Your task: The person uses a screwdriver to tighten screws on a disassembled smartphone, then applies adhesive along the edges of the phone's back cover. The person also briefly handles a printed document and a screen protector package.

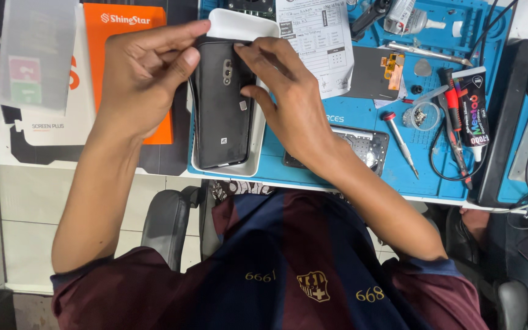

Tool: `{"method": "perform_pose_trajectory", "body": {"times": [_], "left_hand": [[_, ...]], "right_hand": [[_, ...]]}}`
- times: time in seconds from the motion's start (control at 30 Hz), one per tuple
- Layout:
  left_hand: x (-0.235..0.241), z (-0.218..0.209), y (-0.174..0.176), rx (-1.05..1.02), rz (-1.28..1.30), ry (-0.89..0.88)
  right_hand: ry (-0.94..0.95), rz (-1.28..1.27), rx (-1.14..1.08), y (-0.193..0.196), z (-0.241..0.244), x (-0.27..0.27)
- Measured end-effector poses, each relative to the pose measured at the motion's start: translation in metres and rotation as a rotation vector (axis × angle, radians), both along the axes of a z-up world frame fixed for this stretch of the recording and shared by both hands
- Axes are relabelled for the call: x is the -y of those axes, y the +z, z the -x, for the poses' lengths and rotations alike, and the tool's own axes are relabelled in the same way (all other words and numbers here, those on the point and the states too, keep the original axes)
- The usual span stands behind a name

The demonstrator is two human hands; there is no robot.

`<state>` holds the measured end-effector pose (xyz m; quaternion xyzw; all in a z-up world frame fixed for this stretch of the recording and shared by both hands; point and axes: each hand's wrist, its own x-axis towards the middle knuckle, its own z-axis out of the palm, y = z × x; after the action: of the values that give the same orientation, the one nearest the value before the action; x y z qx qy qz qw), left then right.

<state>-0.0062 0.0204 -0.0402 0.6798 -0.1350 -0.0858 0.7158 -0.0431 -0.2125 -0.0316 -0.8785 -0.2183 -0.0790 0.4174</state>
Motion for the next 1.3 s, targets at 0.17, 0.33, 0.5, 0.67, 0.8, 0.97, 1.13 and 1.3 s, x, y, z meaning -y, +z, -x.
{"method": "perform_pose_trajectory", "body": {"times": [0.17, 0.33, 0.5, 0.67, 0.8, 0.97, 1.13, 1.3], "left_hand": [[0.005, 0.007, 0.028, 0.073, -0.139, -0.019], [0.002, 0.008, 0.049, 0.245, -0.344, -0.083], [0.003, 0.003, 0.046, 0.476, -0.64, -0.097], [0.016, -0.003, 0.033, 0.567, -0.63, -0.026], [0.021, -0.004, 0.029, 0.491, -0.638, 0.035], [0.033, -0.004, 0.02, 0.456, -0.529, 0.12], [0.033, -0.009, 0.016, 0.358, -0.49, 0.112], [0.032, -0.004, 0.017, 0.512, -0.574, 0.119]], "right_hand": [[-0.04, -0.042, 0.001, 0.005, 0.002, -0.006], [-0.139, -0.092, -0.082, 0.008, 0.003, -0.017], [-0.153, -0.051, -0.027, 0.011, 0.004, -0.018], [-0.161, -0.054, -0.033, 0.013, 0.006, -0.022], [-0.177, -0.1, -0.112, 0.016, 0.006, -0.02], [-0.217, -0.192, -0.165, 0.017, 0.004, -0.025], [-0.204, -0.244, -0.147, 0.017, 0.002, -0.018], [-0.287, -0.357, -0.245, 0.012, 0.005, -0.014]]}}
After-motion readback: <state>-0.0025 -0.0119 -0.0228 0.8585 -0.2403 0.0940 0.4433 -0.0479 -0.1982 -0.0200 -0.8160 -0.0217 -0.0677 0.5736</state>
